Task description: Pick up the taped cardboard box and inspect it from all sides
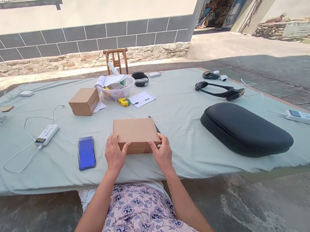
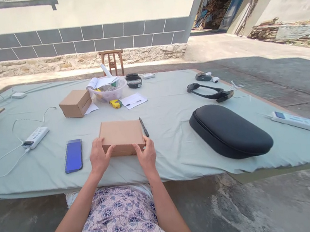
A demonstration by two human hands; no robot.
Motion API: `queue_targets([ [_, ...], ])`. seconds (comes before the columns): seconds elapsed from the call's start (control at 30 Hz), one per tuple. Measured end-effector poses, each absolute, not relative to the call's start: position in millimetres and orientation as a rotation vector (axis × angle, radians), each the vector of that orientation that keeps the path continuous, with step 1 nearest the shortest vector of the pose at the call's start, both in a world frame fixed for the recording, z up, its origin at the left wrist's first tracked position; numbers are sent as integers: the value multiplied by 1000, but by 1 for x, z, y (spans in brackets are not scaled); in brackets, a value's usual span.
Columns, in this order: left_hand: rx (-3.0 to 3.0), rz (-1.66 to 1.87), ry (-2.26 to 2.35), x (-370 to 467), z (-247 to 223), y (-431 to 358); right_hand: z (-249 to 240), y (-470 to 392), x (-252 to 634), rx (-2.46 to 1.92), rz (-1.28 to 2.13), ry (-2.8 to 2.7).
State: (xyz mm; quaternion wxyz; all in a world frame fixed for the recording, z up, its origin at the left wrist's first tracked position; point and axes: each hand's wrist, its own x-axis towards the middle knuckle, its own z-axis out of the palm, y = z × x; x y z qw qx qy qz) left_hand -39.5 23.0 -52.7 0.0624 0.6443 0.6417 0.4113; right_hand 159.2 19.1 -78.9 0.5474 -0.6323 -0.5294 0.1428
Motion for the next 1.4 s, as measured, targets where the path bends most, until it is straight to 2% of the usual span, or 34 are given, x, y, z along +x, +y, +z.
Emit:
queue_targets([
  [0.17, 1574, 1328, 1696, -70, -75, 19, -109, 16, 180, -1466, 594, -1268],
  [0.27, 1569, 1183, 1726, -77, -79, 17, -119, 14, 184, -1616, 452, -1443],
  [0.43, 1826, 896, 2022, -78, -75, 18, -124, 14, 183, -1882, 68, -1745],
  [0.7, 2011, 680, 2079, -76, -79, 17, -124, 12, 184, -1793, 112, -1761],
  [0.97, 1800, 1127, 1825, -71, -86, 12, -112, 5, 178, -1561, 564, -1366],
  [1.23, 1899, 1374, 1986, -50, -62, 0, -70, -11, 167, -1575, 402, -1330],
  [1.4, 1856, 1481, 1953, -34, -58, -6, -57, -20, 157, -1739, 310, -1330],
])
